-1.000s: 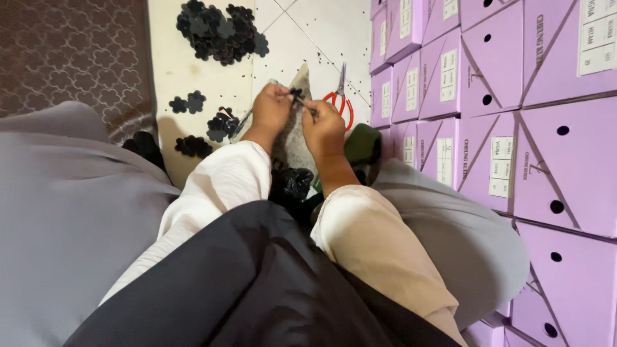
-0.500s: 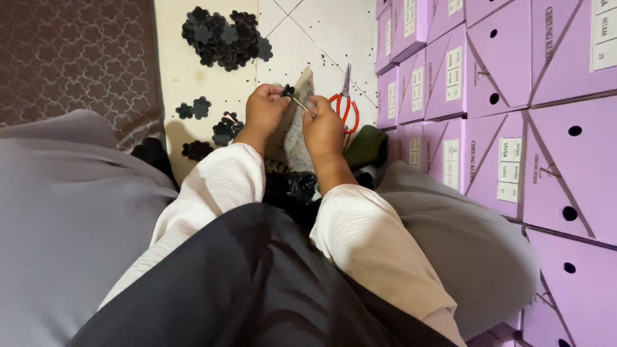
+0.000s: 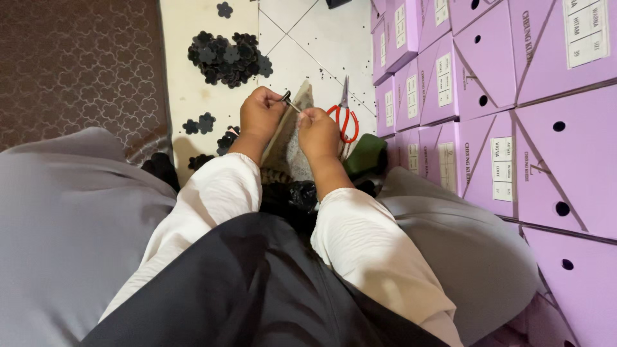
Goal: The person sits on the floor and repeatedly assembles small black flower-shaped pieces by inserting a pin into each piece and then using a green handheld tool to press or secure the pin. The person uses red-handled scissors to trim or adjust the pieces. The assembled pieces are placed on a cloth on the floor.
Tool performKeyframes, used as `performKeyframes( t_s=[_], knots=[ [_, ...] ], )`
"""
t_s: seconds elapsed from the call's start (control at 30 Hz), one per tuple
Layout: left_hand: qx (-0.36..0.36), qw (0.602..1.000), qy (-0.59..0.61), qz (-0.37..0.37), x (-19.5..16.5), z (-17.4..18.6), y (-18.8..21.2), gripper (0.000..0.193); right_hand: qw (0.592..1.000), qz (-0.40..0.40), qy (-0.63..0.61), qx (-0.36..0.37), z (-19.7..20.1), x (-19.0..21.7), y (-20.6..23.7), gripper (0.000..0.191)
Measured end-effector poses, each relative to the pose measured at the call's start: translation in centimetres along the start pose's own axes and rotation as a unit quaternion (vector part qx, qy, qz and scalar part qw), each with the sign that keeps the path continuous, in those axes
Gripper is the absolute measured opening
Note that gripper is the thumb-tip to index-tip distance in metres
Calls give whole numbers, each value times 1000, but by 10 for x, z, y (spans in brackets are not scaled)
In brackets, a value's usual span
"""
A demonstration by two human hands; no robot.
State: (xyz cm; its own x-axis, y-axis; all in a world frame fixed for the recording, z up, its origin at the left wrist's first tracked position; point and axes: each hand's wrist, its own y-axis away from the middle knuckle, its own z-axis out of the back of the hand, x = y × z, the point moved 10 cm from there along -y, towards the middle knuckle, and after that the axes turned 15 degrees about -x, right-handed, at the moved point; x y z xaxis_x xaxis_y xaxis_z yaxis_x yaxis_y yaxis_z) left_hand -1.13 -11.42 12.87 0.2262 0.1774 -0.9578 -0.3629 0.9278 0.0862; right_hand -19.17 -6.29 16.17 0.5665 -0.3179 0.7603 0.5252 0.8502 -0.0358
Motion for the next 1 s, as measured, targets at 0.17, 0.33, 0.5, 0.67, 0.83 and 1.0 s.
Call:
performKeyframes(
  t_s=[0.17,0.33,0.5,0.67,0.83,1.0],
  knots=[
    [-2,998,45,-35,-3,-6,1,11,988,-116,-78,67,-20,-17,-1,26],
    [-39,994,96,-22,-5,-6,-6,13,985,-57,-153,54,-20,0,-6,23],
    [-57,995,38,-71,-18,0,-7,12,997,8,-64,37,-17,6,-6,24],
    [-61,996,23,-65,-13,0,-6,12,987,-103,-76,94,-39,-18,-9,26],
    [-95,980,170,-46,-10,1,-14,21,903,-278,-257,203,-68,-30,6,29],
    [-128,934,283,176,27,9,-29,35,841,-338,-338,254,-73,-26,17,29]
  ],
)
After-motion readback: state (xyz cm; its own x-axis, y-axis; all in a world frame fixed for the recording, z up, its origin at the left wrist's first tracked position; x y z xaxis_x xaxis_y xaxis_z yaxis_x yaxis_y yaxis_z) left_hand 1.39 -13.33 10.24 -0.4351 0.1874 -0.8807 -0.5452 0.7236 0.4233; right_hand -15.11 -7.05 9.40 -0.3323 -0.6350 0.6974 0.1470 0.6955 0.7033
